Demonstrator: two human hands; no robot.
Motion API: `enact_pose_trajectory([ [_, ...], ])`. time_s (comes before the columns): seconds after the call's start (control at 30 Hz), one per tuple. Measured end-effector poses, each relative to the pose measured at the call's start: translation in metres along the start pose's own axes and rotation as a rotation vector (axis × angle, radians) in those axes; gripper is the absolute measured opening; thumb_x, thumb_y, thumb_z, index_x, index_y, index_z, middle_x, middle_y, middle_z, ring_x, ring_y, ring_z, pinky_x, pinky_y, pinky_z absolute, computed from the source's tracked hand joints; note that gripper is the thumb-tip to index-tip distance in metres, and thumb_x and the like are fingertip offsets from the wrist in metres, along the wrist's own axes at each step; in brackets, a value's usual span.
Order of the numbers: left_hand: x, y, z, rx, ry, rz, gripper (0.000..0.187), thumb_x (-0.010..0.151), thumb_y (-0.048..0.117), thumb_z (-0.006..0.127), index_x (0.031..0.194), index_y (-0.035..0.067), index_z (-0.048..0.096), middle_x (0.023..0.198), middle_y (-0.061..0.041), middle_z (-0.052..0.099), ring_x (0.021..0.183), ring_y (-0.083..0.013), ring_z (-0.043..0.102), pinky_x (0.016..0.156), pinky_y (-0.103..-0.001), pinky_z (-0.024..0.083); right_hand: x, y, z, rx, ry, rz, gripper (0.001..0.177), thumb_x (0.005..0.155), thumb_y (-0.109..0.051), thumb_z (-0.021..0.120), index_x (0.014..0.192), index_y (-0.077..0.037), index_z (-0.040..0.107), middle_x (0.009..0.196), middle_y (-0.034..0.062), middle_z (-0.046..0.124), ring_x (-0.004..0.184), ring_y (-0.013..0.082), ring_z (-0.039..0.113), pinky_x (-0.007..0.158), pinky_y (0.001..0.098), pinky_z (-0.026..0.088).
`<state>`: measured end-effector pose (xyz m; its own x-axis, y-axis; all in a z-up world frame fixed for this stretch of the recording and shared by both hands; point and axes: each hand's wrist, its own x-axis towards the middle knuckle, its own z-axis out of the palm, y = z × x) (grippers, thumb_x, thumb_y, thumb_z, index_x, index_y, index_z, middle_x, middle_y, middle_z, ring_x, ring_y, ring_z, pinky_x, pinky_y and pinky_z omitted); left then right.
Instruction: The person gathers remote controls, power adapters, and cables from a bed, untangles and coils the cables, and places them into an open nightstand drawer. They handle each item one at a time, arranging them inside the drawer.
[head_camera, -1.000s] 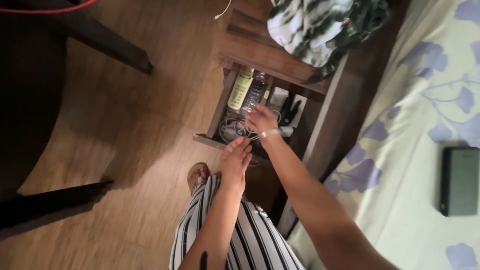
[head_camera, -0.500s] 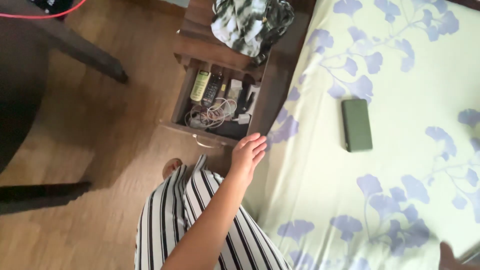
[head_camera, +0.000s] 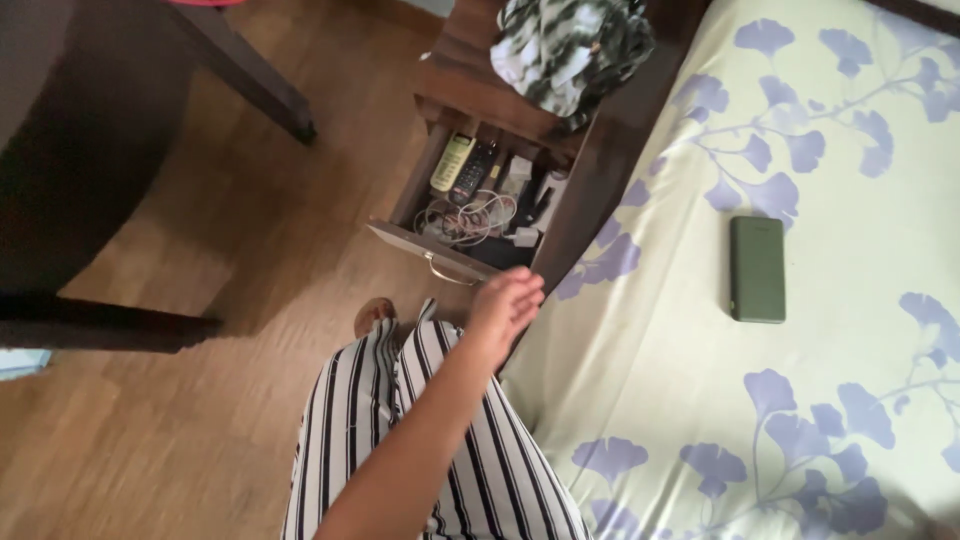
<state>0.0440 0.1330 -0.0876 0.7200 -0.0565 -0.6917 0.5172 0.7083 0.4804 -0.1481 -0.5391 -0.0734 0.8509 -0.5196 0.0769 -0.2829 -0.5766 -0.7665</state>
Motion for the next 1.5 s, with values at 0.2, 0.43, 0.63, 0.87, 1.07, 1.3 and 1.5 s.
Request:
enact_pose_trajectory([
  [0.2, 0.013, 0.072, -0.057, -0.181, 0.103, 0.170, 0.039, 0.092, 0.015, 0.063, 0.130, 0.009, 0.057, 0.123, -0.007, 0.070, 0.108, -0.0197, 0.067, 0.098, -0.037, 0.053, -0.023, -0.193, 0.185, -0.021, -0.191, -0.004, 0.064, 0.082, -0.017, 0.086, 0.132, 0.009, 0.055, 0.117, 0.0152, 0.065, 0.101, 0.0210, 0.063, 0.088, 0.0327, 0.052],
  [0.43, 0.041, 0.093, -0.086, -0.263, 0.170, 0.147, 0.046, 0.091, 0.012, 0.059, 0.136, 0.004, 0.053, 0.124, -0.011, 0.070, 0.106, -0.0208, 0.067, 0.095, -0.034, 0.055, -0.034, -0.474, 0.439, -0.486, -0.782, -0.767, 0.092, 0.062, -0.034, 0.084, 0.140, 0.003, 0.051, 0.120, 0.0242, 0.060, 0.116, 0.0409, 0.056, 0.102, 0.0493, 0.048],
  [0.63, 0.057, 0.087, -0.113, -0.285, 0.214, 0.111, 0.045, 0.092, 0.012, 0.062, 0.136, 0.005, 0.054, 0.125, -0.010, 0.069, 0.104, -0.0181, 0.066, 0.093, -0.034, 0.055, -0.025, -0.456, 0.603, -1.406, -1.165, -0.759, 0.070, 0.068, -0.038, 0.085, 0.126, -0.005, 0.068, 0.129, 0.0143, 0.066, 0.121, 0.0311, 0.063, 0.098, 0.0401, 0.052],
  [0.87, 0.074, 0.087, -0.136, -0.310, 0.244, 0.060, 0.045, 0.092, 0.015, 0.063, 0.135, 0.006, 0.055, 0.125, -0.010, 0.070, 0.103, -0.0176, 0.067, 0.091, -0.032, 0.056, -0.015, -0.354, 0.687, -1.293, -1.259, -0.480, 0.084, 0.061, -0.040, 0.094, 0.131, -0.006, 0.063, 0.135, 0.0162, 0.063, 0.123, 0.0317, 0.063, 0.099, 0.0435, 0.053],
  [1.07, 0.081, 0.078, -0.143, -0.320, 0.275, 0.051, 0.045, 0.090, 0.014, 0.065, 0.133, 0.005, 0.054, 0.123, -0.011, 0.070, 0.102, -0.0186, 0.068, 0.091, -0.033, 0.056, -0.022, -0.253, 0.737, -1.084, -1.115, -0.453, 0.077, 0.071, -0.023, 0.088, 0.138, -0.003, 0.054, 0.134, 0.0217, 0.061, 0.123, 0.0376, 0.061, 0.101, 0.0452, 0.052],
  [1.3, 0.066, 0.094, -0.118, -0.241, 0.270, 0.068, 0.046, 0.092, 0.013, 0.066, 0.135, 0.004, 0.054, 0.124, -0.010, 0.070, 0.103, -0.0177, 0.067, 0.091, -0.031, 0.055, -0.032, -0.308, 0.704, -0.864, -1.222, -0.321, 0.060, 0.082, -0.016, 0.074, 0.138, -0.004, 0.057, 0.137, 0.0223, 0.061, 0.125, 0.0374, 0.060, 0.103, 0.0452, 0.051],
  [1.5, 0.062, 0.073, -0.094, -0.243, 0.205, 0.077, 0.045, 0.091, 0.012, 0.057, 0.135, 0.003, 0.053, 0.125, -0.014, 0.071, 0.103, -0.0223, 0.069, 0.090, -0.034, 0.057, -0.023, -0.459, 0.475, -0.190, -0.625, -0.497, 0.043, 0.088, -0.024, 0.076, 0.128, -0.012, 0.066, 0.128, 0.0149, 0.069, 0.120, 0.0342, 0.065, 0.102, 0.0424, 0.052],
])
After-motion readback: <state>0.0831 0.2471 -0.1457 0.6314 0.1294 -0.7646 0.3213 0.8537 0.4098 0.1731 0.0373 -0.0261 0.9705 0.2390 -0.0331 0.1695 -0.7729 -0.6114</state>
